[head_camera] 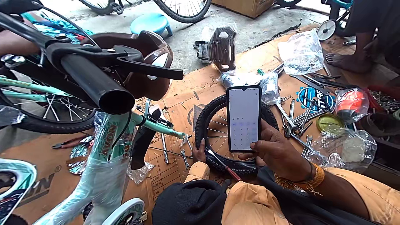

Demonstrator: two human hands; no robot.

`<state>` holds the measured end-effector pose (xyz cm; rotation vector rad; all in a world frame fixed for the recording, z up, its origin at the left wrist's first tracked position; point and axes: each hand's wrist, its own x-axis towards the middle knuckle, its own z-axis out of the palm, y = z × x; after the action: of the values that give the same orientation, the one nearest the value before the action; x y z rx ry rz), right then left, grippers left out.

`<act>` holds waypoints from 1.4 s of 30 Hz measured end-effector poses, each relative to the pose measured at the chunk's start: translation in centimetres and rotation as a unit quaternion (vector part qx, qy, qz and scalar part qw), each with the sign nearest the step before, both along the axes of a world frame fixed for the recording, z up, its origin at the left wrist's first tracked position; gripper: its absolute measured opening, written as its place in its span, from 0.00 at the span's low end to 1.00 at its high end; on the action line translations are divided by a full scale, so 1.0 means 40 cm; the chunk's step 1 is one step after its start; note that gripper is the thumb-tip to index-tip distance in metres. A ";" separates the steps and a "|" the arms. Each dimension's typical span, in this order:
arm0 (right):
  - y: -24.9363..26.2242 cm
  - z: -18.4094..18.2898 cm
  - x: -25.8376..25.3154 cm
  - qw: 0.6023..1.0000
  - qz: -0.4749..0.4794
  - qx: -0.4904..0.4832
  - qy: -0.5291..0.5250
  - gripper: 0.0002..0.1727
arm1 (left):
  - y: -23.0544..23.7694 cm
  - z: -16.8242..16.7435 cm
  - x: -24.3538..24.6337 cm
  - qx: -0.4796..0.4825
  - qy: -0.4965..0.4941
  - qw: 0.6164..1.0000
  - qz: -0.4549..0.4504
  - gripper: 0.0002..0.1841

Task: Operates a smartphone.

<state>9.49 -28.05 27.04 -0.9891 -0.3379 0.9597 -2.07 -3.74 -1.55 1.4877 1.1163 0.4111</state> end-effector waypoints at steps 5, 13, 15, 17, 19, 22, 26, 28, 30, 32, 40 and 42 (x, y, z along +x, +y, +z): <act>0.000 -0.002 0.002 1.000 -0.007 -0.006 0.006 0.34 | -0.001 0.001 -0.001 -0.002 -0.002 1.000 -0.003 0.30; -0.001 -0.005 0.004 1.000 -0.016 -0.008 0.004 0.27 | 0.000 -0.001 0.000 0.003 0.008 1.000 -0.002 0.30; -0.001 -0.007 0.003 1.000 -0.022 -0.012 -0.004 0.26 | -0.001 0.003 -0.001 0.002 0.008 1.000 -0.001 0.30; -0.001 -0.005 0.002 0.999 -0.028 -0.020 -0.011 0.25 | 0.000 0.005 -0.001 0.001 0.003 1.000 -0.001 0.30; 0.000 -0.003 -0.001 0.999 -0.034 -0.036 -0.016 0.27 | 0.001 0.004 -0.002 0.003 0.002 1.000 -0.002 0.30; 0.002 -0.002 -0.003 0.997 -0.039 -0.053 -0.032 0.30 | 0.003 0.002 -0.003 0.004 0.002 1.000 -0.004 0.31; 0.005 -0.004 -0.005 0.996 -0.034 -0.055 -0.056 0.33 | 0.004 -0.005 -0.003 0.008 -0.001 1.000 -0.008 0.30; 0.006 -0.005 -0.005 0.996 -0.029 -0.054 -0.059 0.35 | 0.004 -0.006 -0.001 0.007 0.000 1.000 -0.007 0.30; 0.008 -0.005 -0.005 0.997 -0.022 -0.048 -0.053 0.37 | 0.004 -0.005 0.001 0.008 0.004 1.000 -0.007 0.30; 0.008 -0.006 -0.006 0.998 -0.019 -0.047 -0.046 0.37 | 0.004 -0.008 0.001 0.010 0.005 1.000 -0.004 0.30; 0.005 -0.014 0.003 1.000 -0.008 0.009 -0.005 0.27 | 0.003 -0.005 0.000 0.011 0.004 1.000 -0.003 0.29; 0.004 -0.018 0.006 1.000 -0.006 0.022 0.006 0.25 | 0.004 -0.003 0.000 0.012 0.007 1.000 -0.003 0.29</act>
<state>9.73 -27.91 26.33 -0.9447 -0.3415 0.9444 -2.07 -3.60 -1.67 1.5164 1.1201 0.4115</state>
